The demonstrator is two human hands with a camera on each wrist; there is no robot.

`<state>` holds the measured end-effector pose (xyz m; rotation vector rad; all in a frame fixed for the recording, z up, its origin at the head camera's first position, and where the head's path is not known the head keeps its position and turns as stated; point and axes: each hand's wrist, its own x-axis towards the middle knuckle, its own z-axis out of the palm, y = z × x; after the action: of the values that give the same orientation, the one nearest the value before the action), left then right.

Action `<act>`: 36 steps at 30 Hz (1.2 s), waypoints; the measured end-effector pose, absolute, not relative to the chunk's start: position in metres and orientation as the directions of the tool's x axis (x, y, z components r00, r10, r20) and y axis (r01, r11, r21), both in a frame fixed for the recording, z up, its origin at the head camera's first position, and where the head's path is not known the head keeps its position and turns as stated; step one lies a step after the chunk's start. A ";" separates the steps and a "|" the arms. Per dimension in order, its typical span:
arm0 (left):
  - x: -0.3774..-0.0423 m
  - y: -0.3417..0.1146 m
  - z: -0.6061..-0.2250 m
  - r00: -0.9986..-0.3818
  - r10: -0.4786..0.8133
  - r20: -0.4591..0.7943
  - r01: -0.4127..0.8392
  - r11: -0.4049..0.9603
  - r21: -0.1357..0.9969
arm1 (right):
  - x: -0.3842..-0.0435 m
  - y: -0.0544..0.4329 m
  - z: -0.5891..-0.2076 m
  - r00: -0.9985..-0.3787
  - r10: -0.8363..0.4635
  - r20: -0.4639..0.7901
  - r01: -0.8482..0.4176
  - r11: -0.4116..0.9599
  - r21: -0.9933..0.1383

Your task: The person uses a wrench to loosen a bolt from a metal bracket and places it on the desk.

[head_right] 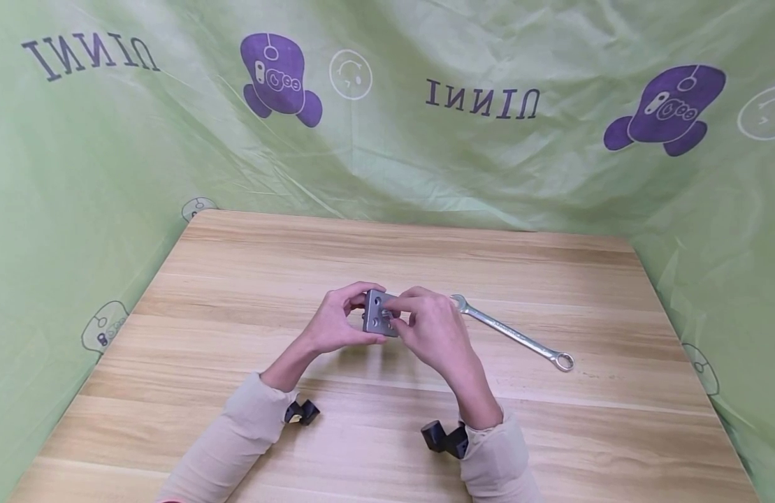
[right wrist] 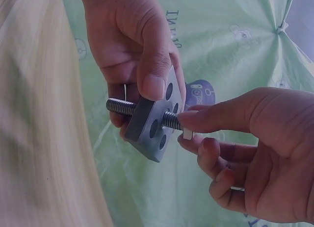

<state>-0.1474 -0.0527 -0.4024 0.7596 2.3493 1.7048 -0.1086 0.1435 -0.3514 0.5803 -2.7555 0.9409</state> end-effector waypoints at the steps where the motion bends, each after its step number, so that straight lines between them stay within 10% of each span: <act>1: -0.147 -0.053 -0.402 -0.863 0.474 0.175 0.313 0.230 0.922 | -0.108 0.143 -0.352 -0.906 -0.311 0.288 -0.422 0.720 -0.551; 36: -0.148 -0.051 -0.403 -0.862 0.476 0.177 0.314 0.227 0.922 | -0.110 0.142 -0.350 -0.951 -0.242 0.194 -0.310 0.764 -0.566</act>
<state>-0.1477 -0.0511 -0.4031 0.7613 2.3454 1.7079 -0.1095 0.1421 -0.3497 0.4465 -2.8468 0.9429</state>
